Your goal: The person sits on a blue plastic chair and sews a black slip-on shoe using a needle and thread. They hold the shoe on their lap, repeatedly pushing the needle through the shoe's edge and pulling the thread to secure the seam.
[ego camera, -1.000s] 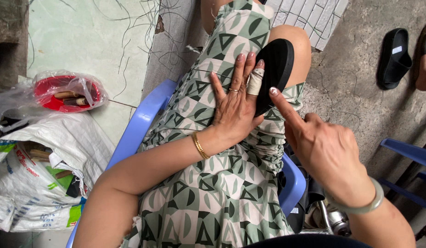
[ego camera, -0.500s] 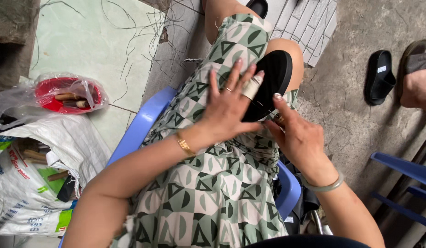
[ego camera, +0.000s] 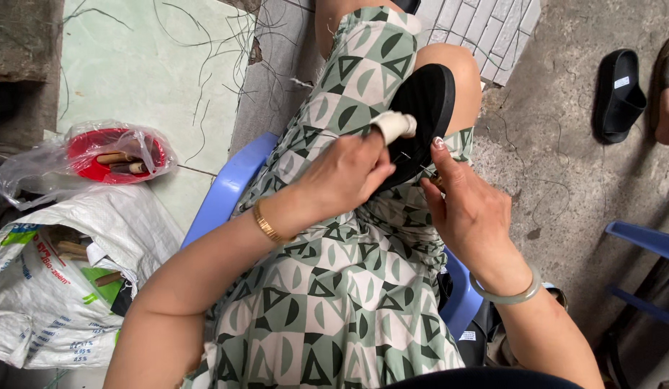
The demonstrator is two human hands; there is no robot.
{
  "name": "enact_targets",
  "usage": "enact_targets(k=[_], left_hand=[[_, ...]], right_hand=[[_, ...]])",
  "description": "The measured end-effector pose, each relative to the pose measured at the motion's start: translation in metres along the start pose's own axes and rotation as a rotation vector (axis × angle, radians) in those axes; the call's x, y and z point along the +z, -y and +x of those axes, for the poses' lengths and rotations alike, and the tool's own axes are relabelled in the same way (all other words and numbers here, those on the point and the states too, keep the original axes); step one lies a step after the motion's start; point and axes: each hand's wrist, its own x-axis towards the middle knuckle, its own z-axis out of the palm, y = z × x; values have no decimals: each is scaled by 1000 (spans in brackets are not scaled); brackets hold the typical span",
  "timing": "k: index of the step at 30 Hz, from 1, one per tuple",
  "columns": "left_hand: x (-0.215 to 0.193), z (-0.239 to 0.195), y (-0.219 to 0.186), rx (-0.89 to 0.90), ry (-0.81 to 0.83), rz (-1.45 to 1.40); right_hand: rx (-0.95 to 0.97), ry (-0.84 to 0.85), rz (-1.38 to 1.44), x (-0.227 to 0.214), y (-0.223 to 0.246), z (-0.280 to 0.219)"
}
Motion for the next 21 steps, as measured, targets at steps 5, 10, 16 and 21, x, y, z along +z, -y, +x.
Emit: enact_targets(k=[5,10,16,21], left_hand=[[10,-7,12,-55,-79,-67],[44,-11,17,130,-248,487],[28,-26,12,181,-223,552],[9,-56,2,230,-162,376]], right_hand=[[44,117,-20,-25,-2,1],[126,297,-182,-75,-22,-24],[357,801,102,-67,-11,-32],[650,154,867,-44,7,9]])
